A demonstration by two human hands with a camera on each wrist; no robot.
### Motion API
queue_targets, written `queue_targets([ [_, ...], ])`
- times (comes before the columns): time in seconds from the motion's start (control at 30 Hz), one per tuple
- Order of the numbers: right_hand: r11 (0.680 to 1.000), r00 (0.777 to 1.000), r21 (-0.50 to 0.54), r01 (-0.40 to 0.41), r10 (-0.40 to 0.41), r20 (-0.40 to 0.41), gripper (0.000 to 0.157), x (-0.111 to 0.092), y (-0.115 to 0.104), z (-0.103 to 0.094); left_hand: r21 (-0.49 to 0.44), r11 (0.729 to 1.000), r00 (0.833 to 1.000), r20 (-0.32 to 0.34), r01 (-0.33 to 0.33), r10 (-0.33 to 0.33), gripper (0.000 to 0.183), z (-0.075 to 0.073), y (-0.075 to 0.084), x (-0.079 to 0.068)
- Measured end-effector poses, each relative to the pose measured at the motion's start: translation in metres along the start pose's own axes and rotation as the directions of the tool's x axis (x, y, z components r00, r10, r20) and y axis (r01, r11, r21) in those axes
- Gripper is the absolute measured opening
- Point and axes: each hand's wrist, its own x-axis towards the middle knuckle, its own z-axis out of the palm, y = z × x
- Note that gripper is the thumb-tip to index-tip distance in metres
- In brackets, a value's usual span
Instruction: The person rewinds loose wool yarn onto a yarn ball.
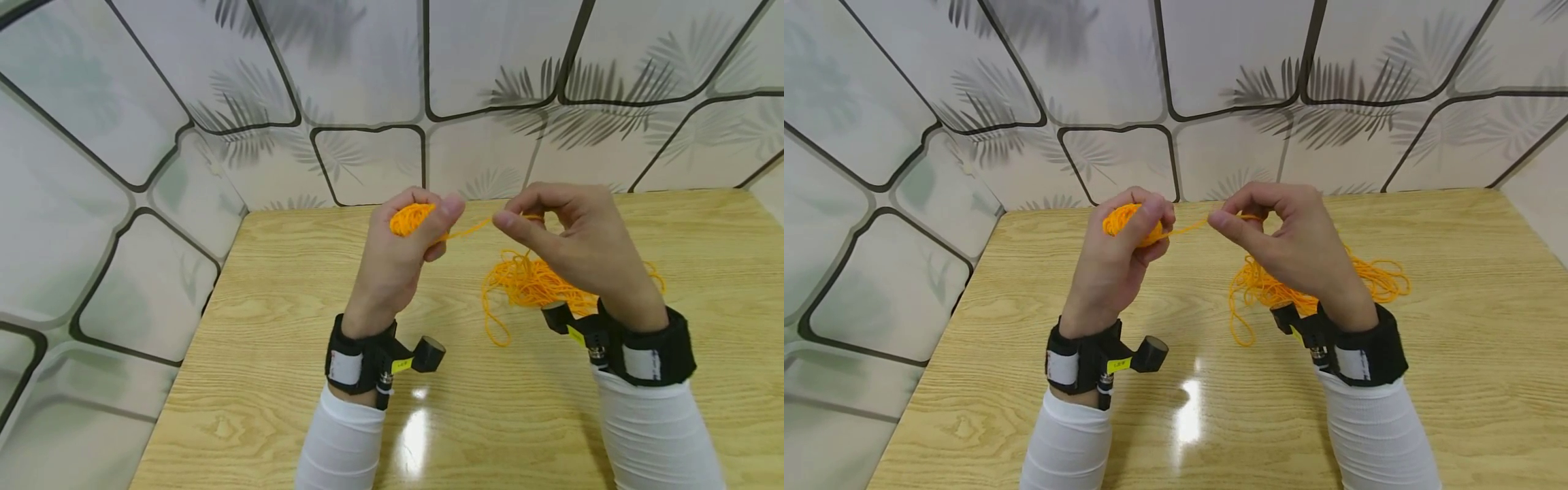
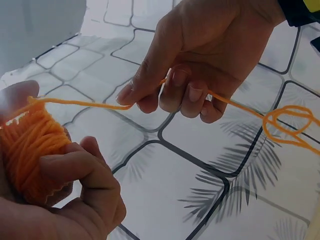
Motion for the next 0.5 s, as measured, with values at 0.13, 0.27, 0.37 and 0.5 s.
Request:
queue_targets([
  [0.13, 0.999, 0.994, 0.038, 0.026, -0.03, 0.106, 0.011, -0.003, -0.002, -0.005, -0.058, 0.998, 0.994, -0.113, -0.014, 0.007, 0.02, -0.003, -0.002, 0.002],
  [0.27, 0.999, 0.983, 0.021, 0.034, -0.038, 0.182, 0.015, -0.005, 0.004, -0.01, -0.165, 0.984, 0.994, -0.103, -0.06, 0.044, 0.013, -0.01, 0.0, 0.001],
  [0.37, 0.999, 0.979, 0.002, 0.037, -0.037, 0.201, 0.014, -0.005, 0.007, -0.011, -0.222, 0.972, 0.997, 0.005, -0.074, 0.077, 0.013, -0.014, 0.003, 0.0],
  [0.5, 0.999, 0.978, -0.007, 0.044, -0.042, 0.205, 0.013, -0.005, 0.007, -0.012, -0.207, 0.976, 0.99, 0.105, -0.069, 0.092, 0.019, -0.015, 0.004, -0.001],
])
